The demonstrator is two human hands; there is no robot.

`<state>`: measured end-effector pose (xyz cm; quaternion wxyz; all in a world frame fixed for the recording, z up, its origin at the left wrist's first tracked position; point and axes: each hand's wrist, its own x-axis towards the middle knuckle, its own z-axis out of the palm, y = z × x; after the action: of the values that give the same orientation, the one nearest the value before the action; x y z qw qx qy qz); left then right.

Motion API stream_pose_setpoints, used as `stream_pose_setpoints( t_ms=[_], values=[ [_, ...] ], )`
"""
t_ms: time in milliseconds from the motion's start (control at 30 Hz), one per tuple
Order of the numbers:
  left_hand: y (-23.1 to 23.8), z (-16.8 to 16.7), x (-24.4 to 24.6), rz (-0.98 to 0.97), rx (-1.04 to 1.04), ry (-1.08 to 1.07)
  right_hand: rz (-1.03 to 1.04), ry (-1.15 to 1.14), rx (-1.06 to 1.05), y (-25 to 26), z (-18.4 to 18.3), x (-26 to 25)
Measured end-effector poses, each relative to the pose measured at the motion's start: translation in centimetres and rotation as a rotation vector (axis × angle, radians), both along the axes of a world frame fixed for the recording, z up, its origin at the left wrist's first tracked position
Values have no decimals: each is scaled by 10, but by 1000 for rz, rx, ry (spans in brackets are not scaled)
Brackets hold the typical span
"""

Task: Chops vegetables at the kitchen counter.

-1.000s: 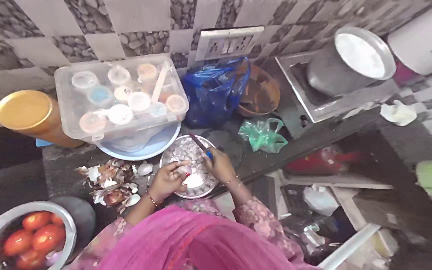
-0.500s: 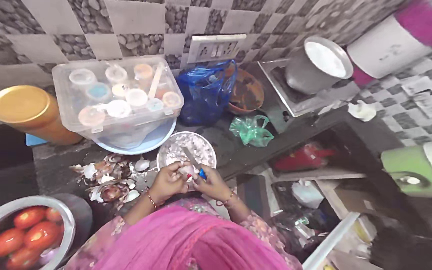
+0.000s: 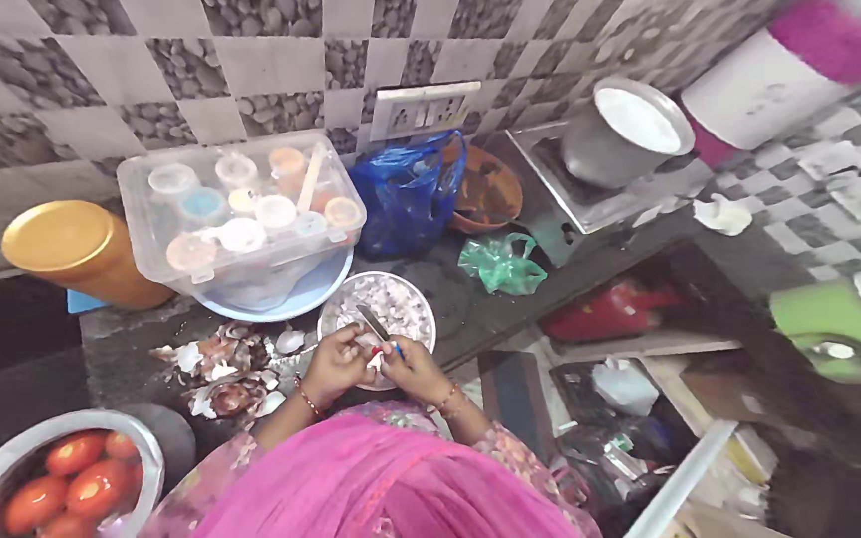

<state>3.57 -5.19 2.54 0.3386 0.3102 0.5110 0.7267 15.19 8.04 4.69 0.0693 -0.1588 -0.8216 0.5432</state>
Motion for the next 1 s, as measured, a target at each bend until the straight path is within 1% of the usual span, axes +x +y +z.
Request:
stream_pose_setpoints(
  t_ms=[100, 133, 233, 267, 300, 433, 533, 633, 833, 1000],
  values=[
    [3, -1, -5, 10, -14, -17, 10, -20, -38, 2, 0, -7],
    [5, -1, -7, 18, -36, -29, 8, -30, -100, 4, 1, -9],
    [7, -4, -13, 39, -139, -73, -24, -40, -407, 6, -3, -14],
    [7, -6, -15, 34, -146, -96, -36, -36, -470, 8, -5, -16],
    [6, -8, -16, 24, -133, -136, -43, -44, -468, 9, -5, -18],
    [3, -12, -18, -36, -12, -344, 20, -113, -126, 17, -4, -24],
    [1, -15, -16, -64, 30, -391, 63, -122, 8, 16, -5, -27],
    [2, -15, -16, -72, 27, -367, 75, -96, 39, 16, -5, -28],
    [10, -14, -13, -52, -21, -386, 35, -131, 48, 17, -10, -27],
    [19, -12, -14, -26, -69, -420, -29, -108, -48, 18, -21, -29]
  ],
)
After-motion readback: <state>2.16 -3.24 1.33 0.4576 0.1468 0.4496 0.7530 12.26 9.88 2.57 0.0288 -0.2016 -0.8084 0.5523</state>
